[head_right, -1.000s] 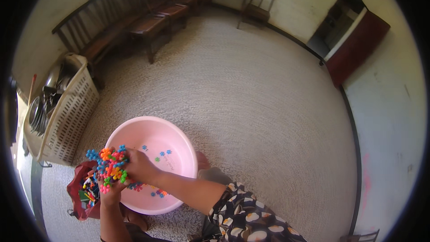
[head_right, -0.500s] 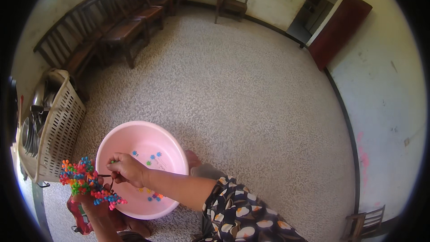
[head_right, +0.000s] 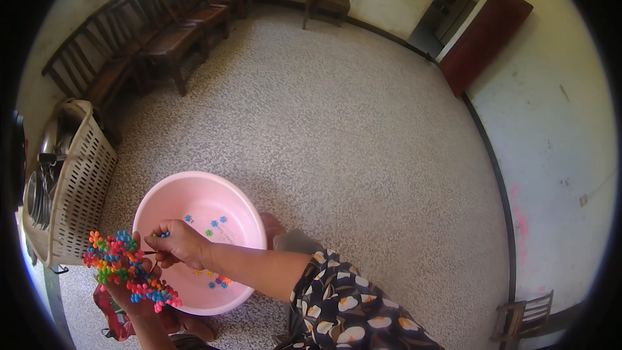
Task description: Assembling colorful star-shaped plastic toy blocks together.
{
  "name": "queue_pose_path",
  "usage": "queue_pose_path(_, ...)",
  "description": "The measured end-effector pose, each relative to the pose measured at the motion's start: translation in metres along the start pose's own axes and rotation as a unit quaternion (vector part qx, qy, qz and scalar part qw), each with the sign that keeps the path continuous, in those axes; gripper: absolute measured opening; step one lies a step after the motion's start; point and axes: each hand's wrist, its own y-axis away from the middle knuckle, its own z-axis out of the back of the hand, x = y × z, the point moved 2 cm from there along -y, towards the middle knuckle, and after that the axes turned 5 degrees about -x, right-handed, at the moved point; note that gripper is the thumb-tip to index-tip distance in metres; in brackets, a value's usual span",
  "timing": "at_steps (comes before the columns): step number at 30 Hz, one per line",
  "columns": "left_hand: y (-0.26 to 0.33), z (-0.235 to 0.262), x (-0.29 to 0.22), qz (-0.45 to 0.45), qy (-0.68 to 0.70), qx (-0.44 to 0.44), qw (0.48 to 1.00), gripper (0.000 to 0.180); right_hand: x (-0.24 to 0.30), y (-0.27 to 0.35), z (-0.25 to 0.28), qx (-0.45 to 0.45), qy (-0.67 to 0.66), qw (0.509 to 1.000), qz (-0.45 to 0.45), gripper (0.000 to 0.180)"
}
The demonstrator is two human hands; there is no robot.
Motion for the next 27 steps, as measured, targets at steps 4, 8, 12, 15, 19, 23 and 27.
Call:
queue_pose_path(4,0.002,0.006,0.003,0.016,-0.013,-0.016,1.0,0.082,0.003,0.0,0.005,0.015,0.01,1.0,0.012,0.024)
queue_pose_path(8,0.003,0.004,0.009,-0.012,-0.027,-0.069,0.997,0.077,0.0,-0.004,0.015,0.002,0.02,1.0,0.015,0.029)
queue_pose_path(12,0.002,0.016,-0.003,0.016,-0.01,0.013,1.0,0.085,-0.002,-0.007,0.006,0.016,0.022,1.0,-0.008,0.025)
queue_pose_path(15,0.003,0.018,-0.005,-0.017,0.011,-0.038,0.999,0.083,0.003,-0.002,-0.004,0.01,0.023,1.0,-0.002,0.023)
queue_pose_path(19,-0.008,-0.001,0.003,0.012,0.143,0.014,0.989,0.079,0.024,0.014,-0.002,-0.044,0.015,0.999,-0.004,0.017)
queue_pose_path(23,-0.004,0.002,-0.003,0.051,0.208,0.109,0.971,0.082,0.031,0.026,-0.008,-0.031,0.012,0.997,0.065,0.02)
queue_pose_path(27,0.013,0.007,-0.022,0.03,-0.081,0.113,0.99,0.06,0.03,0.037,-0.015,-0.002,-0.014,0.992,0.124,0.015)
